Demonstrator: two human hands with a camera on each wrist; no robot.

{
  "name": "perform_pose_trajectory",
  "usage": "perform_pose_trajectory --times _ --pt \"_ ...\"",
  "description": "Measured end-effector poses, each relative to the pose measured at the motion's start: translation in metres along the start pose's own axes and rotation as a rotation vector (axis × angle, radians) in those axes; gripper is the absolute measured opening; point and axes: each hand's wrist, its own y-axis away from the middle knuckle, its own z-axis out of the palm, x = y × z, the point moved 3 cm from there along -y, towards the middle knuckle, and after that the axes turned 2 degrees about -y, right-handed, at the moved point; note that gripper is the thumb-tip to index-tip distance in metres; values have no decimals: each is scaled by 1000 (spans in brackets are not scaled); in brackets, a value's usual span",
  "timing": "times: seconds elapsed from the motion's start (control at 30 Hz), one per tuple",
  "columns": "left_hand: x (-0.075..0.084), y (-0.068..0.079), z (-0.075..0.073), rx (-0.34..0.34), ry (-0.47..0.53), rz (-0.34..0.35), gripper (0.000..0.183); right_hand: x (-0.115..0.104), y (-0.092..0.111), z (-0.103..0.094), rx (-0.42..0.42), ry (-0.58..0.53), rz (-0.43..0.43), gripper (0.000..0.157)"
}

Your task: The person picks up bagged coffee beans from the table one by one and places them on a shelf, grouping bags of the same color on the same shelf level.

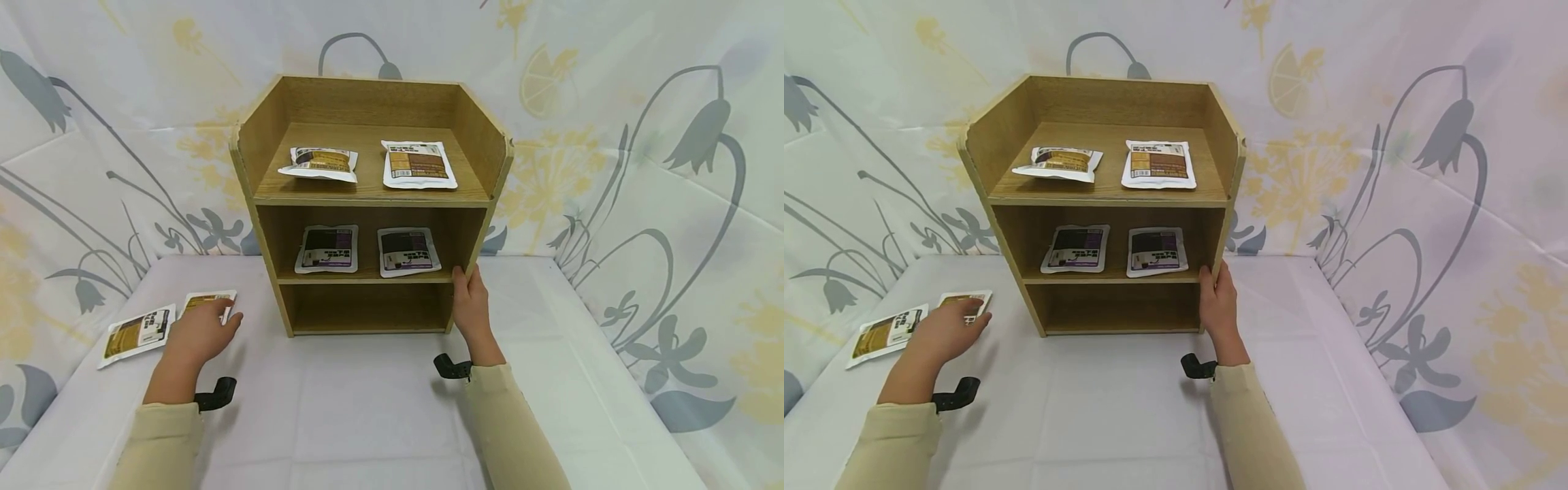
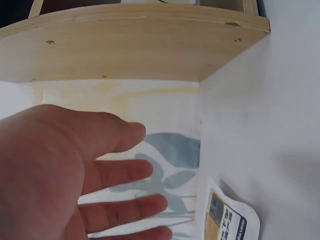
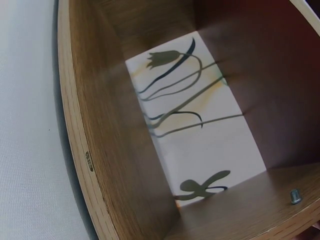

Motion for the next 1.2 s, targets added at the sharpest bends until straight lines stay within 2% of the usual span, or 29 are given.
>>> perform_pose_trajectory --times 0.53,0.8,1.2 --pt "-24 -1 -6 51 -36 -156 60 3 0 1 2 -6 1 53" --pt "-36 -2 -8 -21 -7 -252 65 2 0 0 -4 2 16 52" --pt "-57 -4 -7 -50 20 -339 73 2 1 1 -4 3 21 53"
